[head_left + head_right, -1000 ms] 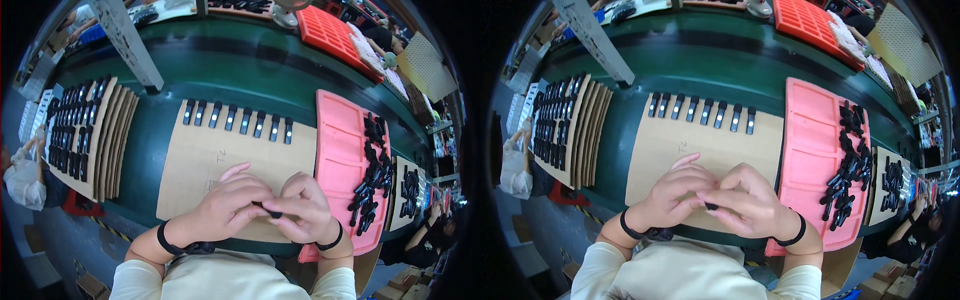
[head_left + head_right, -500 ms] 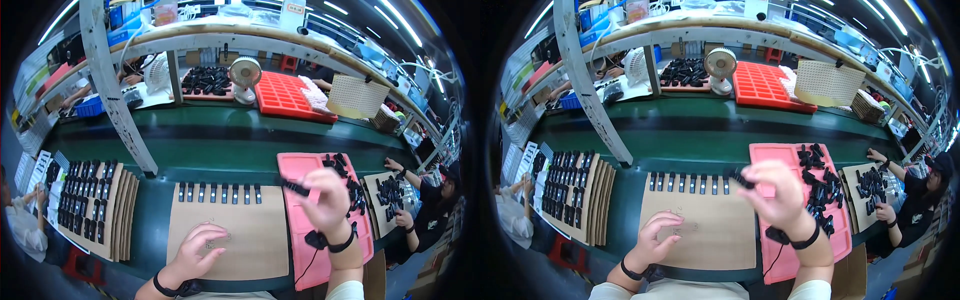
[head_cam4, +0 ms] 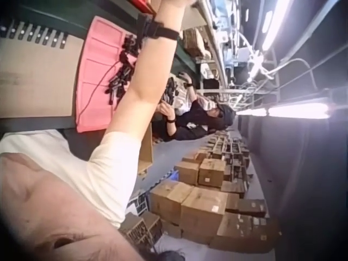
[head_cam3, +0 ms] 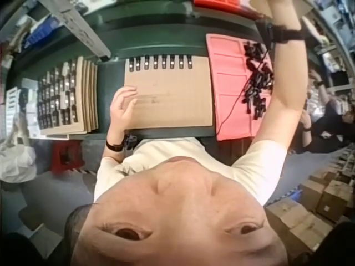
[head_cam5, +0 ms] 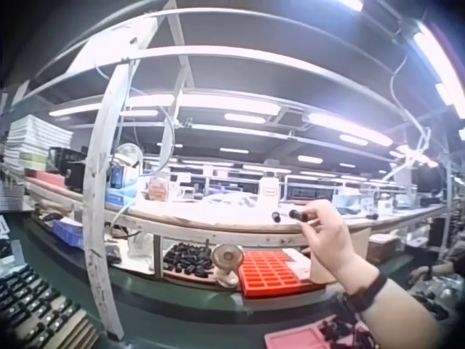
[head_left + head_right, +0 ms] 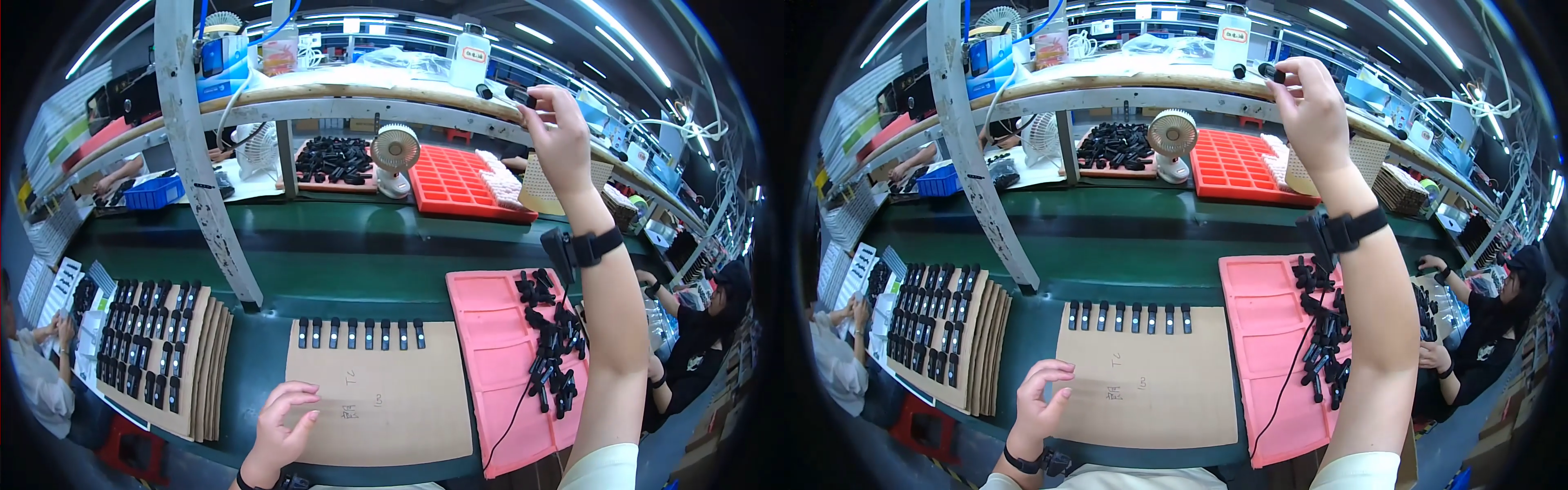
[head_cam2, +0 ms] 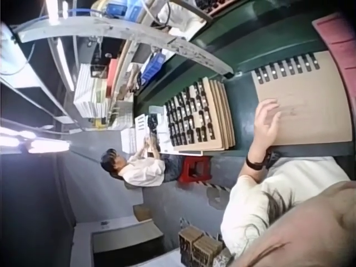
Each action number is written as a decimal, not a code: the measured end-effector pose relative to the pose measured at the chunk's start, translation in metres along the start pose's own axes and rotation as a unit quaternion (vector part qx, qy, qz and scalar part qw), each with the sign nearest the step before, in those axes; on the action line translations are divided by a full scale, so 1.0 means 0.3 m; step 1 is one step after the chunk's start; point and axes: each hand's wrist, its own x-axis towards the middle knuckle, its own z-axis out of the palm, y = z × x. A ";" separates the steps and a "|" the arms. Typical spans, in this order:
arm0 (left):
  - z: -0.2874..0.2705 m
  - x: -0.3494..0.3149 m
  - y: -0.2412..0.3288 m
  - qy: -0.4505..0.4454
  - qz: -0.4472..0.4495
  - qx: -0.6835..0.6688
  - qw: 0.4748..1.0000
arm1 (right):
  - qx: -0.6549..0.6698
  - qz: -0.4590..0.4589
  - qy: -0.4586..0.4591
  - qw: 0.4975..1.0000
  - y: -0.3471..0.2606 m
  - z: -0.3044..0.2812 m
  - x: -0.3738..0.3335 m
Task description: Assembling small black electronic components onto a cardboard jig at a manual assembly station.
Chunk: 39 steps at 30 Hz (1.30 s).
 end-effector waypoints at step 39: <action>-0.015 -0.006 -0.027 0.012 -0.011 0.008 1.000 | -0.111 0.067 -0.164 0.978 0.050 0.093 0.058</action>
